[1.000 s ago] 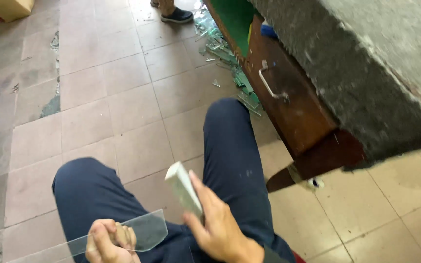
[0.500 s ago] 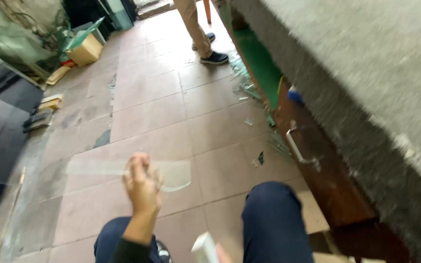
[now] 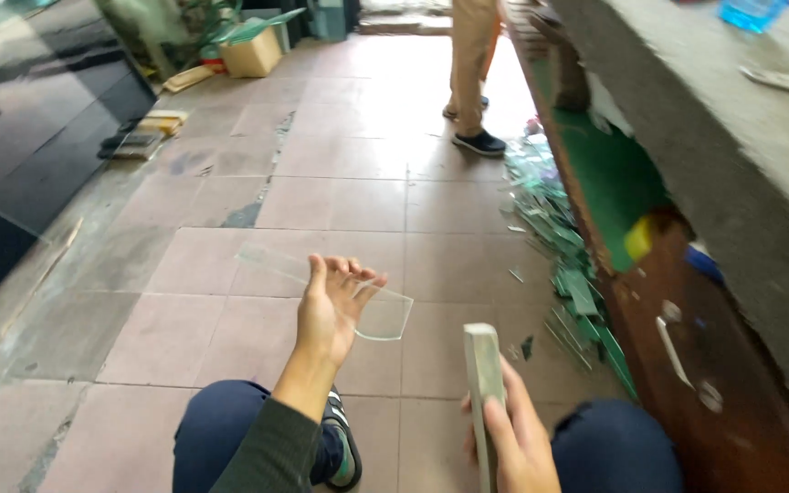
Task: Sanding the sharp edges of a glass strip using a sanding block to smooth them.
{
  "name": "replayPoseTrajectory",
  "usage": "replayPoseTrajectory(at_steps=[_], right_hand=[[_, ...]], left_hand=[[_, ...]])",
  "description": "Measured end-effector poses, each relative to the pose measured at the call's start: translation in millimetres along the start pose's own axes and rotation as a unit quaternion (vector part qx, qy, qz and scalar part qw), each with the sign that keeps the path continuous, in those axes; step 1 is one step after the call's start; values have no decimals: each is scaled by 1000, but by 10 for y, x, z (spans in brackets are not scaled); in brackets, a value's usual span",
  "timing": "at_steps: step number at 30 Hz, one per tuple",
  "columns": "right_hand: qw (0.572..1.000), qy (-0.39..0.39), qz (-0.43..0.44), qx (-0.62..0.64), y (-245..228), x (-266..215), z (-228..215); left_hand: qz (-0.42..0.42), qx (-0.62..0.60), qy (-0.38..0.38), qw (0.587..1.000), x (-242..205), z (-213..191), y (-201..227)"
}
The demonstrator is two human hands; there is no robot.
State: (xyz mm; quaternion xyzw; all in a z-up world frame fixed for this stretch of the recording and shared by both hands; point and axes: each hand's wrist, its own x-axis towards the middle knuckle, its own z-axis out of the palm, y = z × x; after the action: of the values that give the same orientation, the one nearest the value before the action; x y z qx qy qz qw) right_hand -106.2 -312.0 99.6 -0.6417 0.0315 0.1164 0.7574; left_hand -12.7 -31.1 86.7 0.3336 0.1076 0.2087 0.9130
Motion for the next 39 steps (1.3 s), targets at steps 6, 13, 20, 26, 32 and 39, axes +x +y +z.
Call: replayPoseTrajectory(at_steps=[6, 13, 20, 26, 32, 39], right_hand=[[949, -52, 26, -311, -425, 701, 866], [907, -100, -93, -398, 366, 831, 892], [878, -111, -159, -437, 539, 1063, 813], [839, -202, -271, -426, 677, 965, 570], [847, -220, -280, -393, 683, 969, 530], [928, -30, 64, -365, 578, 1289, 745]], left_hand=[[-54, -208, -42, 976, 475, -524, 74], [-77, -155, 83, 981, 220, -682, -27], [-83, -151, 165, 971, 219, -641, -139], [-129, -190, 172, 958, 260, -815, -313], [-139, -194, 204, 949, 233, -882, -396], [-139, -267, 152, 942, 179, -917, -316]])
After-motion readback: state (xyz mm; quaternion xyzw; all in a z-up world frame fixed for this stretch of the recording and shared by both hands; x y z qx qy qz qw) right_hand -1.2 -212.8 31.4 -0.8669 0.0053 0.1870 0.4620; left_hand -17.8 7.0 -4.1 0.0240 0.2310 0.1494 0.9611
